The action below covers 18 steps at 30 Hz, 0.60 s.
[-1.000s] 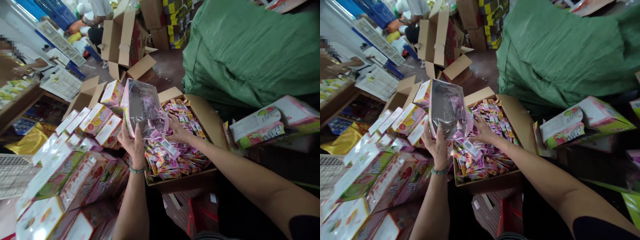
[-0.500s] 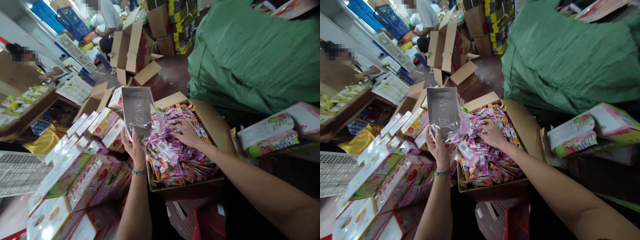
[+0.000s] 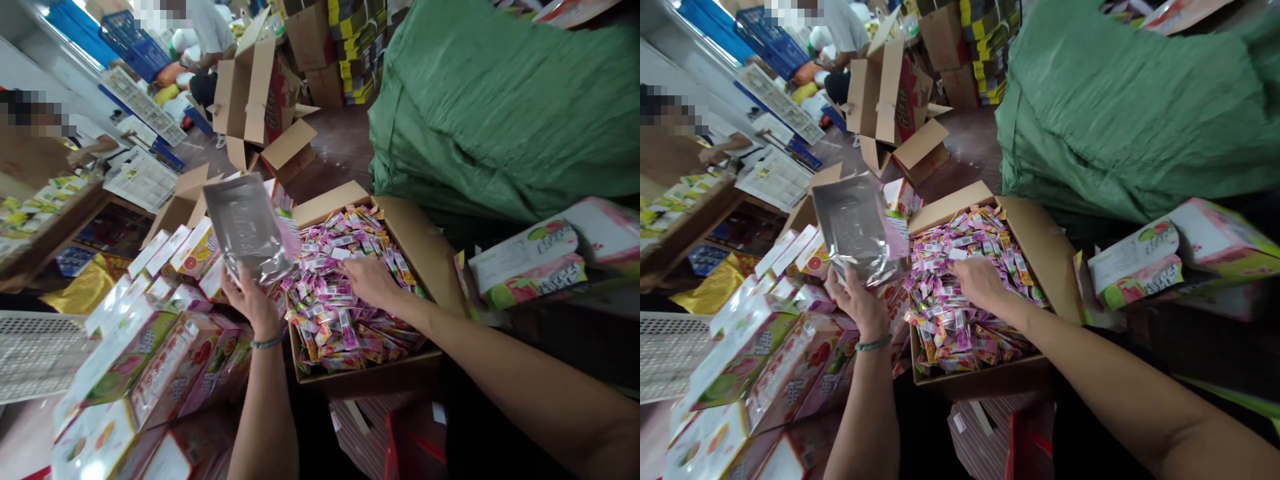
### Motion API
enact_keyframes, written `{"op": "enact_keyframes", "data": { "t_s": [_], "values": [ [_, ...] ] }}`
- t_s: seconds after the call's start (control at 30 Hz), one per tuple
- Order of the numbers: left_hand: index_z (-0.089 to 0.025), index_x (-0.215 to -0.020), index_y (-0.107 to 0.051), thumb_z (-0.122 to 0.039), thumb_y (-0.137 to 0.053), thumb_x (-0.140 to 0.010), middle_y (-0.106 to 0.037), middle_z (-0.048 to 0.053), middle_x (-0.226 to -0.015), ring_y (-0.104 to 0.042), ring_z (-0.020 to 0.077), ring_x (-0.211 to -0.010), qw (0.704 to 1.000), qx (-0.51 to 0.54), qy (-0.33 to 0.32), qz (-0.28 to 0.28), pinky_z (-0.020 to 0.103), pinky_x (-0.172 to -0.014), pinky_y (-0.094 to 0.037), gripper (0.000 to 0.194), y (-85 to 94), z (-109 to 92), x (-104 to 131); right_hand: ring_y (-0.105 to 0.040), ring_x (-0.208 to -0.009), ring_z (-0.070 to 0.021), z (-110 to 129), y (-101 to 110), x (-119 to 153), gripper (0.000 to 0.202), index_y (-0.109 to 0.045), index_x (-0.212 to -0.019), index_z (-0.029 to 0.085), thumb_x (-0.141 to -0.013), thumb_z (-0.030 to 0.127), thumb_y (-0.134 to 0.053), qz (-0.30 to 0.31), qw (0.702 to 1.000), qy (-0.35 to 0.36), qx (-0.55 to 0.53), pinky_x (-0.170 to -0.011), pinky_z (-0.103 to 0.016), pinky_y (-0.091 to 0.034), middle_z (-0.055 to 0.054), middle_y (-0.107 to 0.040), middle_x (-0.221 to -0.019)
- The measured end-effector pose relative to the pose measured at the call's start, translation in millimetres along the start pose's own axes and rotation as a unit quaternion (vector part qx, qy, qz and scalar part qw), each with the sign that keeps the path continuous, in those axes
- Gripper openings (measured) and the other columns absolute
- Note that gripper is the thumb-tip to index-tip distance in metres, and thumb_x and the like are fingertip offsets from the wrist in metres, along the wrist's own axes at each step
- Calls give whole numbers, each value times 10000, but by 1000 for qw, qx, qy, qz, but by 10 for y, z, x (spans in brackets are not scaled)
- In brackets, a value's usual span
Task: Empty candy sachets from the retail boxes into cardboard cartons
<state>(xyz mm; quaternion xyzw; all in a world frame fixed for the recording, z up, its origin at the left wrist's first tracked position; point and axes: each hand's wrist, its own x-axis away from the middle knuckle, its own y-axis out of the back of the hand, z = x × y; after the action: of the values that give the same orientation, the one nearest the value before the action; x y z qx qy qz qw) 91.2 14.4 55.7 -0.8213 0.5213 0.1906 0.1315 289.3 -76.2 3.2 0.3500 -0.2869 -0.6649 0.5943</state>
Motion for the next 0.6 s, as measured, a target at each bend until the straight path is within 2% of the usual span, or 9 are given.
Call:
{"op": "enact_keyframes", "data": {
  "t_s": [0.07, 0.1, 0.13, 0.2, 0.3, 0.4, 0.53, 0.6],
  "values": [
    [-193, -1296, -573, -400, -634, -872, -637, 89, -1329, -631, 216, -1235, 996, 36, 45, -70, 387, -1124, -483, 476, 47, 55, -128, -623, -1112, -342, -46, 38, -20, 326, -722, -1206, 133, -1064, 334, -509, -51, 996, -13, 72, -958, -501, -491, -199, -676, -1170],
    [-199, -1278, -570, -403, -628, -861, -640, 78, -1306, -636, 208, -1214, 993, 46, 63, -93, 380, -1104, -496, 468, 72, 77, -177, -549, -1261, -403, -52, 15, -31, 435, -676, -1349, 178, -1040, 461, -560, -60, 994, -3, 95, -1037, -589, -451, -210, -610, -1349],
    [-205, -1254, -570, -413, -619, -857, -638, 70, -1289, -634, 203, -1208, 990, 52, 77, -106, 372, -1086, -507, 451, 98, 95, -215, -450, -1373, -458, -50, -40, -47, 580, -605, -1464, 237, -993, 576, -606, -49, 992, 16, 112, -1089, -672, -392, -200, -511, -1499],
    [-212, -1195, -572, -429, -601, -853, -631, 61, -1262, -627, 197, -1204, 987, 58, 93, -118, 354, -1056, -520, 405, 153, 127, -269, -286, -1477, -532, -50, -224, -109, 783, -473, -1580, 335, -913, 706, -646, 16, 990, 33, 138, -1118, -783, -286, -156, -325, -1663],
    [-209, -1161, -567, -439, -570, -839, -630, 59, -1236, -636, 190, -1163, 985, 66, 99, -126, 344, -1029, -530, 395, 251, 189, -336, -220, -1507, -562, -106, -539, -324, 811, -362, -1629, 397, -925, 716, -609, 104, 980, -22, 168, -1107, -837, -226, -120, -208, -1723],
    [-201, -1183, -560, -483, -532, -838, -627, 67, -1234, -634, 199, -1155, 987, 62, 92, -117, 344, -981, -550, 446, 365, 269, -411, -218, -1508, -571, -198, -735, -651, 776, -327, -1642, 397, -959, 648, -596, 116, 971, -88, 190, -1092, -852, -223, -132, -194, -1727],
    [-217, -1162, -574, -515, -505, -838, -641, 67, -1192, -643, 217, -1136, 988, 43, 89, -122, 358, -952, -566, 446, 502, 343, -486, -199, -1516, -561, -350, -782, -1013, 726, -378, -1624, 381, -971, 625, -577, 113, 971, -91, 191, -1088, -867, -221, -109, -248, -1714],
    [-235, -1195, -564, -527, -462, -862, -637, 69, -1223, -634, 219, -1176, 993, 21, 80, -87, 369, -985, -559, 455, 551, 356, -505, -210, -1528, -521, -473, -716, -1096, 670, -376, -1628, 363, -1007, 557, -536, 137, 972, -61, 182, -1105, -853, -239, -80, -281, -1706]
  ]
}}
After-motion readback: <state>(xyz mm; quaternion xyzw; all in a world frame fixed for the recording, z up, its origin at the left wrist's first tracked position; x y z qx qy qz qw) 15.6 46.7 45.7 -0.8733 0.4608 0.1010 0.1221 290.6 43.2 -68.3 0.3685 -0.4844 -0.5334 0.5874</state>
